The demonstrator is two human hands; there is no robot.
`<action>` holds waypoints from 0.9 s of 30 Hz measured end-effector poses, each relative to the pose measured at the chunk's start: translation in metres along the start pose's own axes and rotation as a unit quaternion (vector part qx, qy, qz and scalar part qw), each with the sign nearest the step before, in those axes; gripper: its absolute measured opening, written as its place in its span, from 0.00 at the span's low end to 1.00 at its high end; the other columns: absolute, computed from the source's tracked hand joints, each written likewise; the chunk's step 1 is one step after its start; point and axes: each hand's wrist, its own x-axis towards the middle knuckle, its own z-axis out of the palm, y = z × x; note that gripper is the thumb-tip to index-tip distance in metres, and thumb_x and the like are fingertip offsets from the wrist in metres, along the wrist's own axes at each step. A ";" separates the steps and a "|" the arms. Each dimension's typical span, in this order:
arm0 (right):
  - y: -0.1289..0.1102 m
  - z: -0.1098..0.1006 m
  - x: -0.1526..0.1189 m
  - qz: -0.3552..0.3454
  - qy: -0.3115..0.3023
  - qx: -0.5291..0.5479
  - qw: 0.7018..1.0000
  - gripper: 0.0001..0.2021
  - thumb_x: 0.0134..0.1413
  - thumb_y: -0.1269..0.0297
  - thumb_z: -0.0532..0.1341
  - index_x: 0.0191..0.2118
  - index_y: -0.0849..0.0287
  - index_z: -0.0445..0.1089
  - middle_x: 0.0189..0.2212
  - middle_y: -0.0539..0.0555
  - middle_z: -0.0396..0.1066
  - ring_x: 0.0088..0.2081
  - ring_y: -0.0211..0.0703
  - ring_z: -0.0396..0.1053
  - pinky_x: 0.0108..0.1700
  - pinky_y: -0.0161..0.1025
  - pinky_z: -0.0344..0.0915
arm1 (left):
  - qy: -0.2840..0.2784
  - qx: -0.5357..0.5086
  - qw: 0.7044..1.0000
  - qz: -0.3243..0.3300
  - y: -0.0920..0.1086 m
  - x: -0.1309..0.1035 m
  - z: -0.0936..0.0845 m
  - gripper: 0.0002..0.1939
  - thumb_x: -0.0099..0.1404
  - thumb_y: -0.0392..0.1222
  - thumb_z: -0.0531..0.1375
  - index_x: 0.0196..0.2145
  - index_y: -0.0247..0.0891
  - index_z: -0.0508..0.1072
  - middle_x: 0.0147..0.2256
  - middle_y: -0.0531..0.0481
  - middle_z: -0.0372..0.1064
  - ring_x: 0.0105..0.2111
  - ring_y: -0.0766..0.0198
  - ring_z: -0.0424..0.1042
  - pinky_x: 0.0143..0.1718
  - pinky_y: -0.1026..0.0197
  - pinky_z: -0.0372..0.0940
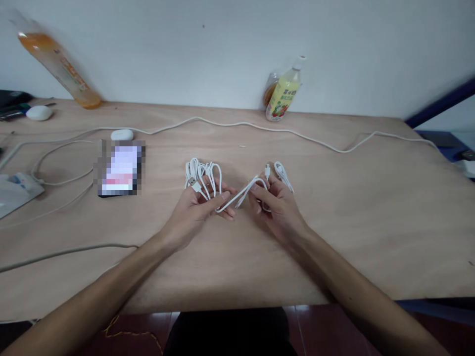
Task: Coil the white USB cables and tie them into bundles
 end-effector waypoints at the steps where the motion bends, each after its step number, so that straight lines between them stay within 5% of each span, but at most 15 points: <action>1: 0.000 0.001 0.000 0.000 0.007 -0.002 1.000 0.25 0.50 0.49 0.78 0.30 0.51 0.60 0.17 0.40 0.61 0.18 0.32 0.52 0.18 0.31 0.45 | 0.001 0.004 1.000 -0.001 0.000 0.000 0.000 0.10 0.66 0.41 0.73 0.41 0.37 0.78 0.39 0.50 0.80 0.29 0.65 0.81 0.33 0.62 0.80; 9: -0.007 0.003 -0.002 0.075 -0.020 0.065 0.995 0.12 0.41 0.61 0.72 0.28 0.53 0.67 0.19 0.43 0.62 0.19 0.33 0.54 0.15 0.30 0.43 | -0.003 0.057 0.998 -0.010 0.001 -0.002 0.004 0.14 0.63 0.45 0.76 0.37 0.40 0.77 0.31 0.53 0.78 0.32 0.62 0.80 0.35 0.60 0.79; 17: -0.001 0.003 -0.002 0.031 -0.037 0.008 0.999 0.20 0.49 0.54 0.79 0.30 0.54 0.68 0.21 0.42 0.68 0.17 0.30 0.57 0.14 0.30 0.49 | -0.004 0.057 0.998 -0.003 0.002 -0.003 0.004 0.15 0.62 0.45 0.76 0.38 0.40 0.75 0.31 0.55 0.77 0.29 0.64 0.76 0.35 0.60 0.75; 27: 0.004 -0.001 -0.001 0.016 -0.046 -0.006 0.999 0.20 0.55 0.48 0.77 0.41 0.54 0.71 0.31 0.51 0.80 0.28 0.38 0.72 0.18 0.29 0.57 | -0.010 0.085 0.996 -0.001 0.000 -0.002 0.004 0.10 0.64 0.42 0.74 0.35 0.40 0.77 0.31 0.52 0.79 0.30 0.60 0.78 0.41 0.56 0.75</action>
